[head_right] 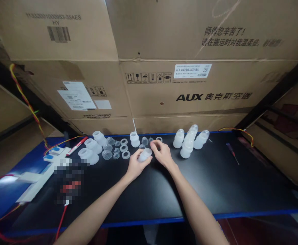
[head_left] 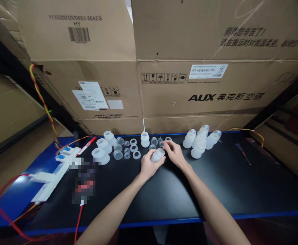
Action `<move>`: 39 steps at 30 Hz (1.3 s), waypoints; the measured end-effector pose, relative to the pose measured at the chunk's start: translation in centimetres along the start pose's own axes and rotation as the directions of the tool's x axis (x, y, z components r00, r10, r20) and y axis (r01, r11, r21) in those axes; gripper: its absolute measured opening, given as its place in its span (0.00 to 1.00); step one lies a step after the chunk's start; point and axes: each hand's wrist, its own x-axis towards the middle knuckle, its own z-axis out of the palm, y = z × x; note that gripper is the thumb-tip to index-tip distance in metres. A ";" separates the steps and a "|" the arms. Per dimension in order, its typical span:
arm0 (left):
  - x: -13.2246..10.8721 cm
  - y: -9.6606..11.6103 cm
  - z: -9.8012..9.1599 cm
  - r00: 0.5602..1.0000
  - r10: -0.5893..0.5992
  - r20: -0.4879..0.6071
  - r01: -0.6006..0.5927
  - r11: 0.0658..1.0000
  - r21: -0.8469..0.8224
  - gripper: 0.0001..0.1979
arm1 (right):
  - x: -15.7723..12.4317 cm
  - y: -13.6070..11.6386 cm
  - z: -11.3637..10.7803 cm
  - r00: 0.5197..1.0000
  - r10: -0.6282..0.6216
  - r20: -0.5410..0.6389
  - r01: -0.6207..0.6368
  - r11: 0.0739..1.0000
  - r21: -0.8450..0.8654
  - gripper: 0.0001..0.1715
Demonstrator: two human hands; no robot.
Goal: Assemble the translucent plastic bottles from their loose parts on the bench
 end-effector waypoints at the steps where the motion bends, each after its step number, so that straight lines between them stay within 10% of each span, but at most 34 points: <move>1: 0.0 0.1 -0.1 1.000 0.007 -0.019 -0.005 0.998 0.062 0.19 | -0.3 -0.5 -0.3 0.997 0.000 0.079 -0.003 1.000 0.030 0.20; 7: -0.2 0.4 -0.1 0.999 0.044 -0.019 -0.039 0.983 0.182 0.20 | -1.0 -2.2 -2.4 0.976 -0.053 0.213 0.034 0.995 0.095 0.20; 14: 1.0 0.4 -0.5 0.945 -0.060 0.322 0.145 0.958 -0.248 0.24 | -1.1 -3.0 -3.4 0.977 -0.057 0.205 0.004 0.968 0.252 0.22; 20: 1.9 0.3 -1.9 0.745 -0.134 0.653 0.482 0.785 -0.389 0.29 | -1.4 -3.1 -2.4 0.967 -0.081 0.243 -0.083 0.798 0.596 0.33; 27: 1.9 -0.6 -2.8 0.368 -0.033 0.929 0.710 0.656 -0.258 0.33 | -2.0 -3.8 -1.4 0.924 -0.079 0.375 -0.245 0.630 0.737 0.48; 33: 1.4 -1.1 -3.1 0.213 -0.012 0.977 0.741 0.654 -0.154 0.35 | -1.6 -4.0 -2.8 0.987 0.073 0.140 -0.151 0.704 0.694 0.50; 36: 1.5 -1.0 -2.9 0.296 -0.060 0.953 0.735 0.652 -0.187 0.34 | -0.8 -3.1 -4.3 0.998 0.068 0.013 -0.062 0.783 0.619 0.45; 39: 1.9 -0.1 -3.2 0.579 -0.062 0.813 0.637 0.657 -0.403 0.34 | -0.2 -1.7 -4.3 0.999 0.038 -0.030 -0.018 0.868 0.496 0.33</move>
